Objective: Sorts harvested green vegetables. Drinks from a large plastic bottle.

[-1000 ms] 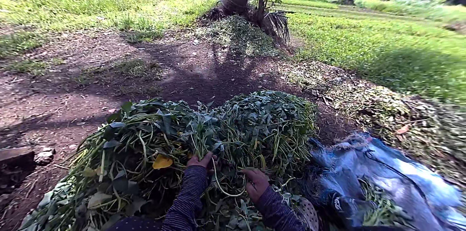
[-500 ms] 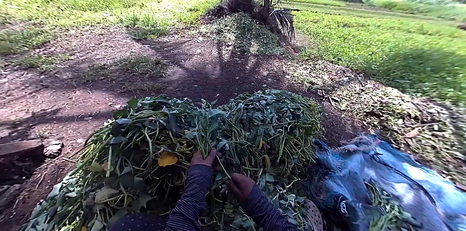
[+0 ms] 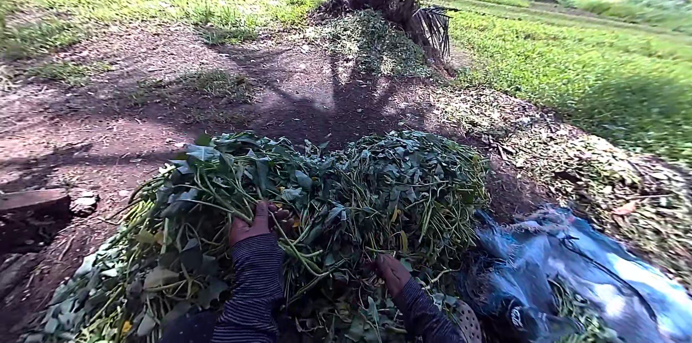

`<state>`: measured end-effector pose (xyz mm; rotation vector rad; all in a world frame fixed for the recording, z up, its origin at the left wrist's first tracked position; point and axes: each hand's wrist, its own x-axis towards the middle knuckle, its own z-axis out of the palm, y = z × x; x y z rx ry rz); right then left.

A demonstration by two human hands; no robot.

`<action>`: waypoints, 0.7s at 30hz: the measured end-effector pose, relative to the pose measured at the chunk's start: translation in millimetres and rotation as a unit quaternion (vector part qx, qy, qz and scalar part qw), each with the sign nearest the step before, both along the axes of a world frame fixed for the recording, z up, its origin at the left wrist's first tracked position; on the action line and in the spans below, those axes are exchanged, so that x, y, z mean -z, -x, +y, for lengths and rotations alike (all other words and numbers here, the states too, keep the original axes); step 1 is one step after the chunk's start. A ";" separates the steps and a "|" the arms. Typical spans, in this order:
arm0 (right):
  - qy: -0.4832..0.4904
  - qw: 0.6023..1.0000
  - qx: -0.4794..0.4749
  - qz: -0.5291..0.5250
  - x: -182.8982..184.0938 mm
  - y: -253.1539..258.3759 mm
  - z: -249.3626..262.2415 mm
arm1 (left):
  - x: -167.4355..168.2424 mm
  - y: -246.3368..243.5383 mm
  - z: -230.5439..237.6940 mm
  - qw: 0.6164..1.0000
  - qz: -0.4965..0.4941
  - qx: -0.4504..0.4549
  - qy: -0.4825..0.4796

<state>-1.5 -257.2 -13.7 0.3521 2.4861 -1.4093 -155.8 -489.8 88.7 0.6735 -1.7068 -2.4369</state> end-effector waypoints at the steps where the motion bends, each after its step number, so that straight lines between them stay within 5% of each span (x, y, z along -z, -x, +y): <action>1: -0.002 0.997 -0.003 0.075 -1.1 4.1 -6.2 | 0.9 0.2 1.7 1.000 -0.005 0.003 0.001; 4: 0.018 0.978 -0.052 0.203 -12.5 21.2 -48.1 | 1.4 0.6 9.0 1.000 -0.021 0.020 0.009; 7: -0.008 0.976 -0.158 0.150 -18.0 36.1 -87.1 | 2.4 -3.5 14.0 0.998 -0.021 0.043 0.028; 10: -0.105 0.971 -0.215 0.025 10.5 51.6 -71.8 | -15.1 -9.1 6.2 0.999 0.002 0.037 0.030; 14: -0.119 0.989 0.081 0.013 24.0 71.0 23.3 | -14.2 2.9 -22.8 0.998 0.038 -0.002 0.045; 18: -0.029 0.938 0.343 0.044 40.1 105.8 98.3 | 11.5 11.8 -14.2 0.998 -0.004 0.030 0.055; 21: 0.148 0.866 0.470 -0.079 76.9 126.6 123.2 | 20.1 15.3 3.5 0.994 -0.042 0.079 0.057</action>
